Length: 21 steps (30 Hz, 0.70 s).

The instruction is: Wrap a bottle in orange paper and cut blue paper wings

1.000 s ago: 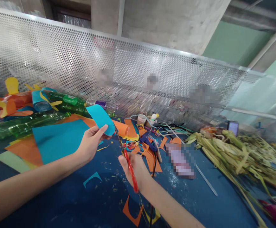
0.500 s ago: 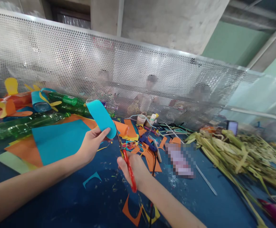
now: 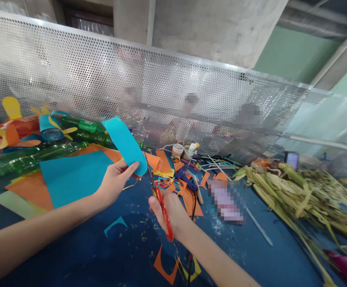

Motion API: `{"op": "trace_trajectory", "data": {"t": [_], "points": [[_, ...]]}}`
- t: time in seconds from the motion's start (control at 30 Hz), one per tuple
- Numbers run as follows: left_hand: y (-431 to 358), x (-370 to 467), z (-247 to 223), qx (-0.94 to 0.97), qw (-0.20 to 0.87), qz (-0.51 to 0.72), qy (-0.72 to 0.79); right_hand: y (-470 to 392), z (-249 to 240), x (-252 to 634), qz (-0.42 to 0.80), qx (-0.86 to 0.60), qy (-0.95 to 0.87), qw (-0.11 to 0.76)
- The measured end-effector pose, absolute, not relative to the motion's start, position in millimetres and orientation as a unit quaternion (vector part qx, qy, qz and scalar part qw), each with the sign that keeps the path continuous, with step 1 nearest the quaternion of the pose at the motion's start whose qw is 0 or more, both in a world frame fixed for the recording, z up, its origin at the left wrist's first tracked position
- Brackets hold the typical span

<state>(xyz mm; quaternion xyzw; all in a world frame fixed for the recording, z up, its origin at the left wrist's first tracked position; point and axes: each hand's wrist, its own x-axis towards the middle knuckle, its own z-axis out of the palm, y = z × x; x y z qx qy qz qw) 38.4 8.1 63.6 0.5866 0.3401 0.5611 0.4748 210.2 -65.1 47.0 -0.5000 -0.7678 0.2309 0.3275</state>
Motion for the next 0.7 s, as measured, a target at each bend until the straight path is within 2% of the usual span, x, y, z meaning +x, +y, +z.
{"op": "trace_trajectory", "data": {"t": [0.7], "points": [[8.7, 37.0, 61.7, 0.605, 0.458, 0.552, 0.345, -65.8, 42.8, 204.4, 0.208, -0.558, -0.738, 0.319]]}}
